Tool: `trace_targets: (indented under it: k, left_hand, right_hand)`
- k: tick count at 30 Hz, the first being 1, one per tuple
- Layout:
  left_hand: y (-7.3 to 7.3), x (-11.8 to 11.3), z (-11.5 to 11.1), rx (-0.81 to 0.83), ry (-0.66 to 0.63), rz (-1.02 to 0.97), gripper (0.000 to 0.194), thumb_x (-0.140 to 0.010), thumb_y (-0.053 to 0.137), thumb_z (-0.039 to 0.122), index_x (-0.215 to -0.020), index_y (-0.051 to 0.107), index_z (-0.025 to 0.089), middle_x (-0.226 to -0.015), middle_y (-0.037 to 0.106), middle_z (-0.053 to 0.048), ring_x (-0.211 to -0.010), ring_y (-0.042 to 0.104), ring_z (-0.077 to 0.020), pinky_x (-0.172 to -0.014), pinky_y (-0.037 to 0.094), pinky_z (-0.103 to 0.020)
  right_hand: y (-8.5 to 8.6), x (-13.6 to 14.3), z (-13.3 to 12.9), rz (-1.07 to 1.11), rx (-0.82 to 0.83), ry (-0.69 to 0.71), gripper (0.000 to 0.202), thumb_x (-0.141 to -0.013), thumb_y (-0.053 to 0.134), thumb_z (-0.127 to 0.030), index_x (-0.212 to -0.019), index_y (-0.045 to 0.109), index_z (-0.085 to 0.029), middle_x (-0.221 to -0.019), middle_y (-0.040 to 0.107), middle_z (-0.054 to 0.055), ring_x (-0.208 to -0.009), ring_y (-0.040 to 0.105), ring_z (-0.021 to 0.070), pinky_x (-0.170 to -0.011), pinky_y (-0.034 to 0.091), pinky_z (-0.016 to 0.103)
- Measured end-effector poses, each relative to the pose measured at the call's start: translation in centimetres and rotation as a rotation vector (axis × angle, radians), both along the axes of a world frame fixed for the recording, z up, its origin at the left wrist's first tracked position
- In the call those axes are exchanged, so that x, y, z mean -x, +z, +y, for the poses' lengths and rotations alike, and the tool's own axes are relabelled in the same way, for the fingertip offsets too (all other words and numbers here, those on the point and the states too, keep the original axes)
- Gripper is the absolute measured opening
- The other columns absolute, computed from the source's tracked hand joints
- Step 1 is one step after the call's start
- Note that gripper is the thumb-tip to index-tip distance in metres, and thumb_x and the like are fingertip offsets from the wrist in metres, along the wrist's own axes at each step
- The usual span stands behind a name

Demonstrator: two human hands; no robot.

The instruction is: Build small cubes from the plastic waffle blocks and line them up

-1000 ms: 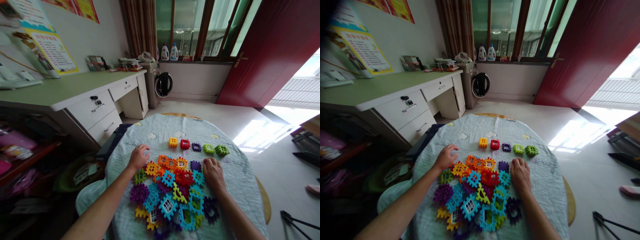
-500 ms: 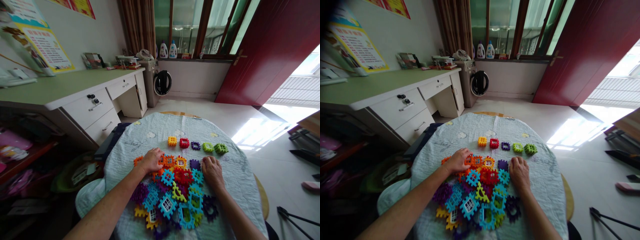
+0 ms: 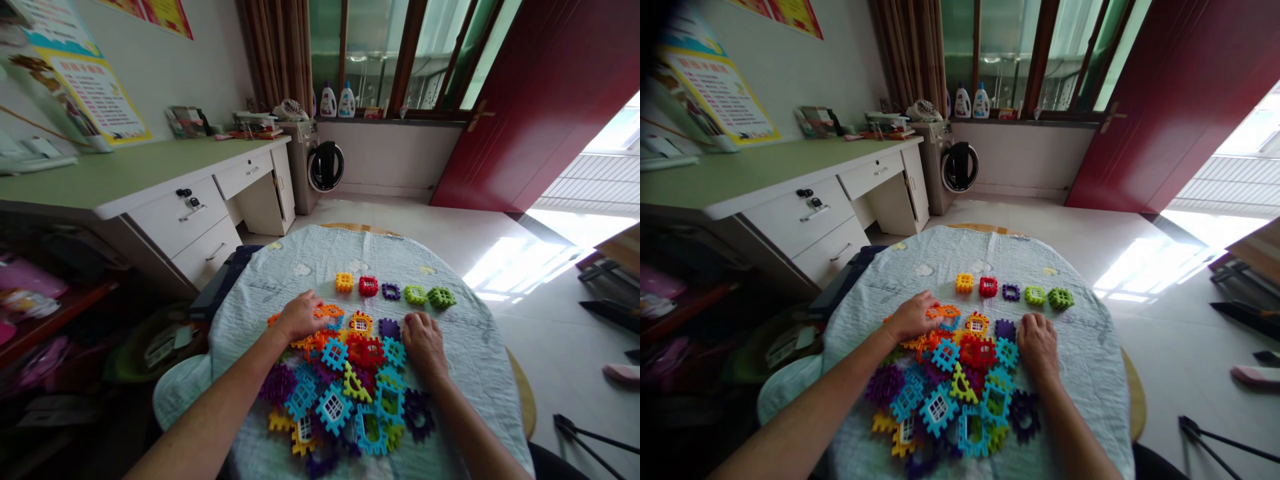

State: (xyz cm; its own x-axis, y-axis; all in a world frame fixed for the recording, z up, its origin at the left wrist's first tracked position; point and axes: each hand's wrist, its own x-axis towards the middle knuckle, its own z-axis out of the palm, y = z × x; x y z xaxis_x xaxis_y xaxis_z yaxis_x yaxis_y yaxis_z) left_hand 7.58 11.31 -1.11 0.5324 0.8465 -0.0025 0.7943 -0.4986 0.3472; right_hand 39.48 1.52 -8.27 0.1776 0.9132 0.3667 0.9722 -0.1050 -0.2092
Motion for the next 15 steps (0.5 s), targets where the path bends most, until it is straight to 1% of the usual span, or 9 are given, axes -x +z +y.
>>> trace_targets:
  k: [2,5,7,9,11,13,15]
  left_hand:
    - [-0.1,0.0,0.5,-0.045,0.022,0.005,0.032,-0.083,0.057,0.041,-0.100,0.068,0.017,-0.102,0.060,-0.009,-0.094,0.059,-0.0209,-0.087,0.047,-0.031]
    - [-0.3,0.1,1.1,-0.118,0.012,0.045,0.027,-0.087,0.053,0.037,-0.096,0.069,0.019,-0.100,0.063,-0.008,-0.096,0.057,-0.0220,-0.091,0.044,-0.034]
    - [-0.3,0.3,1.5,-0.116,-0.001,0.078,0.027,-0.088,0.051,0.038,-0.095,0.070,0.020,-0.096,0.066,-0.007,-0.094,0.056,-0.0225,-0.091,0.042,-0.036]
    - [-0.3,0.4,1.9,-0.067,-0.006,0.089,0.027,-0.087,0.052,0.040,-0.092,0.071,0.021,-0.094,0.068,-0.007,-0.093,0.057,-0.0221,-0.089,0.042,-0.034]
    - [-0.2,0.5,2.1,0.001,0.009,0.075,0.027,-0.085,0.054,0.042,-0.087,0.071,0.022,-0.092,0.068,-0.006,-0.091,0.058,-0.0207,-0.083,0.042,-0.031]
    - [-0.2,0.5,2.5,0.091,0.037,0.050,0.030,-0.084,0.053,0.045,-0.080,0.070,0.022,-0.082,0.068,-0.004,-0.081,0.058,-0.0181,-0.073,0.041,-0.027]
    - [-0.3,0.4,2.9,0.180,0.068,0.010,0.034,-0.084,0.050,0.048,-0.073,0.068,0.021,-0.068,0.063,-0.001,-0.067,0.055,-0.0156,-0.063,0.037,-0.025]
  right_hand:
    - [0.0,0.0,0.0,-0.002,0.000,0.000,0.015,-0.092,0.046,-0.027,-0.096,0.060,-0.021,-0.099,0.060,0.007,-0.094,0.051,0.0234,-0.086,0.038,0.036]
    - [-0.1,-0.1,0.1,0.002,-0.004,0.004,0.015,-0.092,0.046,-0.028,-0.096,0.059,-0.021,-0.099,0.060,0.007,-0.093,0.051,0.0232,-0.086,0.037,0.036]
    - [-0.2,-0.2,0.1,0.003,-0.004,0.003,0.015,-0.092,0.047,-0.028,-0.095,0.059,-0.021,-0.098,0.060,0.007,-0.093,0.051,0.0232,-0.085,0.037,0.036]
    - [-0.3,-0.2,0.2,0.003,-0.002,-0.002,0.015,-0.092,0.046,-0.028,-0.095,0.059,-0.021,-0.097,0.060,0.007,-0.094,0.051,0.0234,-0.085,0.037,0.036]
    - [-0.3,-0.2,0.2,0.002,-0.001,-0.002,0.015,-0.092,0.046,-0.028,-0.095,0.059,-0.021,-0.097,0.060,0.007,-0.094,0.051,0.0233,-0.086,0.037,0.035]
    - [-0.2,-0.1,0.2,-0.001,-0.004,-0.002,0.015,-0.092,0.046,-0.028,-0.095,0.059,-0.021,-0.098,0.060,0.007,-0.094,0.051,0.0231,-0.086,0.037,0.035]
    - [-0.1,-0.1,0.1,-0.003,-0.006,0.001,0.016,-0.092,0.045,-0.028,-0.095,0.059,-0.021,-0.098,0.060,0.007,-0.094,0.051,0.0232,-0.086,0.037,0.035]
